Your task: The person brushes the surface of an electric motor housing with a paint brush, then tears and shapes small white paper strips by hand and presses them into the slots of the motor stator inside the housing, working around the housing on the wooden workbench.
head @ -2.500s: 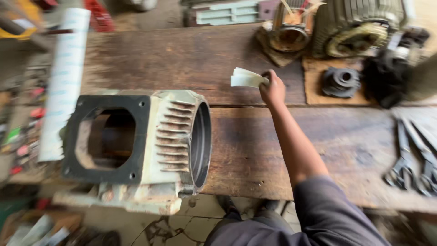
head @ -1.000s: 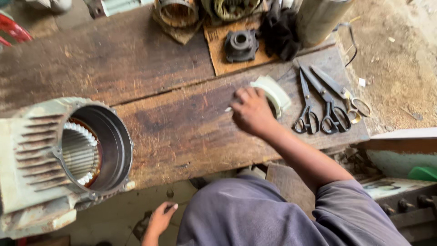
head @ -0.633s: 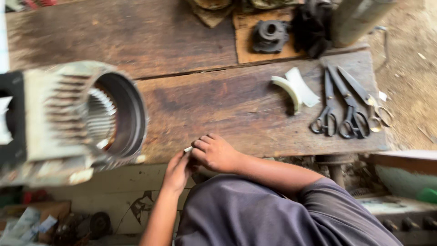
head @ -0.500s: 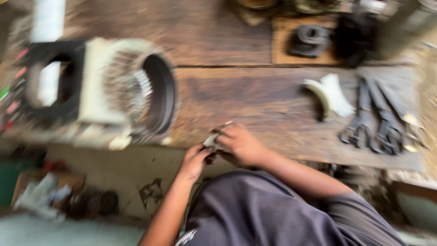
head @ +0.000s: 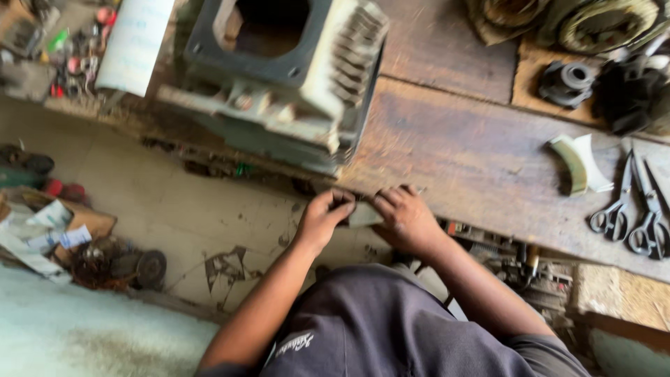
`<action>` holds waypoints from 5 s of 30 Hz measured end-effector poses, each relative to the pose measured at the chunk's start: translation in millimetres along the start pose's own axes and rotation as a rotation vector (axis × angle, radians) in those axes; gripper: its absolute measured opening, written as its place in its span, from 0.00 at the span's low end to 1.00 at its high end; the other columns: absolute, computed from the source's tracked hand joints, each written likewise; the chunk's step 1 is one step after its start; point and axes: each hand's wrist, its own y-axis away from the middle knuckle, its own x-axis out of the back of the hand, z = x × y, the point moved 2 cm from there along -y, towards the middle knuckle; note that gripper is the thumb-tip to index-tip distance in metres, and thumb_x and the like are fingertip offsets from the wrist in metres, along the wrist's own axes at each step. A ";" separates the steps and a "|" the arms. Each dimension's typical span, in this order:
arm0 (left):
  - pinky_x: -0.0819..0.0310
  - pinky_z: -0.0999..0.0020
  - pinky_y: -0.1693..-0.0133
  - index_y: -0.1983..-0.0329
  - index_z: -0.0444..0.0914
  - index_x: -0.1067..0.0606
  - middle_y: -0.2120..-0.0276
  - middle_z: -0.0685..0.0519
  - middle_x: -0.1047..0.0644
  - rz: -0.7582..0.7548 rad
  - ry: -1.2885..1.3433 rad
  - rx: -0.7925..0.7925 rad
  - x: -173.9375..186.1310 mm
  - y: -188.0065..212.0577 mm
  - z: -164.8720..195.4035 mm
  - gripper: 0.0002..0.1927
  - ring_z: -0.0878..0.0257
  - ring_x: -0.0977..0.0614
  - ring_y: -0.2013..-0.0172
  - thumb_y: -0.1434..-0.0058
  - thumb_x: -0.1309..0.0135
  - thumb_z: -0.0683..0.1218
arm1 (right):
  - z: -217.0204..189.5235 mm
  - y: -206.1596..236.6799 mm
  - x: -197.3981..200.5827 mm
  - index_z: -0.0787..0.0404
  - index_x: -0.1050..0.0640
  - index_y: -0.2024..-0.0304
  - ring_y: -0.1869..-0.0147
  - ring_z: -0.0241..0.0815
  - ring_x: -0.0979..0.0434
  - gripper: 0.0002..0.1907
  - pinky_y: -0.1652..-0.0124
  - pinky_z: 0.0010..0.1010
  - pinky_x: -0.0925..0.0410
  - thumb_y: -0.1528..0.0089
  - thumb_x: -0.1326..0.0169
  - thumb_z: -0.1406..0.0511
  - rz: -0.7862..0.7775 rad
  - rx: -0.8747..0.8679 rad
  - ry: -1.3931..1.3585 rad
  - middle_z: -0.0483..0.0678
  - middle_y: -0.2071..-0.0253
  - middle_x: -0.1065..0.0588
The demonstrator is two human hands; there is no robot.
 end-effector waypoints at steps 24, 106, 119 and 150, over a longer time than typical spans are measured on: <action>0.28 0.73 0.66 0.58 0.36 0.27 0.70 0.58 0.25 -0.244 -0.307 -0.240 -67.8 -53.1 -1.1 0.04 0.71 0.26 0.70 0.34 0.45 0.37 | 4.6 31.0 37.9 0.56 0.24 0.45 0.49 0.54 0.25 0.28 0.49 0.44 0.33 0.47 0.35 0.60 0.200 -0.259 0.116 0.51 0.54 0.24; 0.25 0.73 0.68 0.60 0.35 0.23 0.70 0.57 0.22 -0.410 -0.289 -0.225 -128.9 -100.5 -7.9 0.03 0.71 0.22 0.70 0.36 0.43 0.38 | 32.0 71.5 61.6 0.59 0.25 0.46 0.47 0.54 0.25 0.28 0.49 0.44 0.34 0.47 0.34 0.60 0.320 -0.501 0.082 0.51 0.53 0.23; 0.26 0.72 0.74 0.58 0.37 0.25 0.69 0.56 0.22 -0.293 -0.294 -0.177 -210.5 -145.7 -11.5 0.06 0.70 0.22 0.72 0.36 0.46 0.35 | 138.8 98.4 89.0 0.57 0.24 0.46 0.52 0.51 0.24 0.27 0.54 0.43 0.35 0.47 0.34 0.60 0.290 -0.453 0.016 0.48 0.55 0.22; 0.20 0.69 0.66 0.54 0.35 0.31 0.64 0.51 0.22 -0.055 -0.118 -0.248 -212.1 -161.8 -62.0 0.08 0.65 0.18 0.69 0.33 0.48 0.35 | 268.6 117.1 20.3 0.64 0.24 0.50 0.54 0.41 0.22 0.15 0.52 0.34 0.27 0.39 0.39 0.69 0.868 -0.647 -1.609 0.49 0.57 0.23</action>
